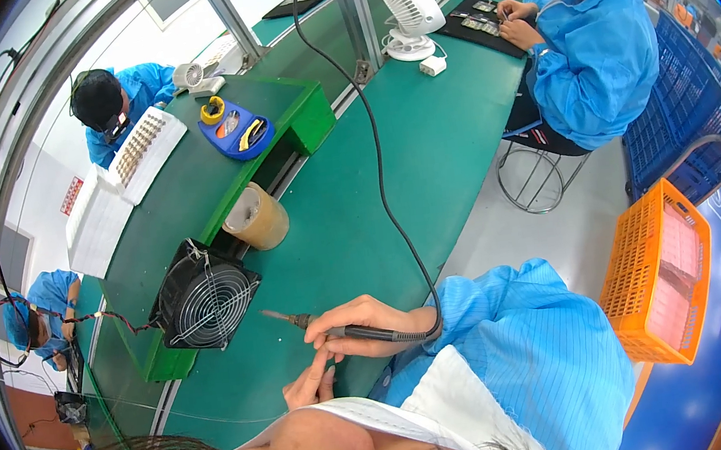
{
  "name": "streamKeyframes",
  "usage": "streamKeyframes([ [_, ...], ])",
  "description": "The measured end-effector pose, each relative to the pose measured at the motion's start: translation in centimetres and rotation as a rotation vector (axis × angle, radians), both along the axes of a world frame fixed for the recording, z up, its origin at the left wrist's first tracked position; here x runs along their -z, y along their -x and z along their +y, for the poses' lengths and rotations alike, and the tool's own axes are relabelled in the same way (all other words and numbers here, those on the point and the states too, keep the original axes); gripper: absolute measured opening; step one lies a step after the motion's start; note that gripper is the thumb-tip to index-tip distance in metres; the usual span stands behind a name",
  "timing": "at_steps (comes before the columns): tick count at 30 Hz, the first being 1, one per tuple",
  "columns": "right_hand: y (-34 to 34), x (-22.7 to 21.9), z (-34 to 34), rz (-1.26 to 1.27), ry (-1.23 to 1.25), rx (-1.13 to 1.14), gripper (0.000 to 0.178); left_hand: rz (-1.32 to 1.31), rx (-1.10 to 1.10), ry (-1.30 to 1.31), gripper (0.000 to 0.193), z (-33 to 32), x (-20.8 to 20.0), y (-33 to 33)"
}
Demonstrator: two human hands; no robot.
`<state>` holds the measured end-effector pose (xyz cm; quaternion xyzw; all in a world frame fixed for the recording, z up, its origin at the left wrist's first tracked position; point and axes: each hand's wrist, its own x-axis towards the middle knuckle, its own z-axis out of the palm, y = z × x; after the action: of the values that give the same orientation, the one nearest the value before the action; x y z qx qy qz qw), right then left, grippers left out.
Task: The person solders electronic components onto a printed circuit board using a soldering iron and solder wire.
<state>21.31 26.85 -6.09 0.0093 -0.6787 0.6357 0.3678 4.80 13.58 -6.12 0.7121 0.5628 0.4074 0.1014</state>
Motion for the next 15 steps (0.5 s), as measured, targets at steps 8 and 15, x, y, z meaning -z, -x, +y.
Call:
streamKeyframes([
  [8, -0.03, -0.02, 0.12, -0.009, -0.026, 0.018, 0.023, -0.024, 0.016, 0.055, 0.045, -0.07, -0.35, 0.08],
  [15, 0.06, -0.30, 0.02, 0.024, -0.011, 0.017, 0.020, -0.113, 0.010, 0.041, 0.044, -0.08, -0.18, 0.02],
])
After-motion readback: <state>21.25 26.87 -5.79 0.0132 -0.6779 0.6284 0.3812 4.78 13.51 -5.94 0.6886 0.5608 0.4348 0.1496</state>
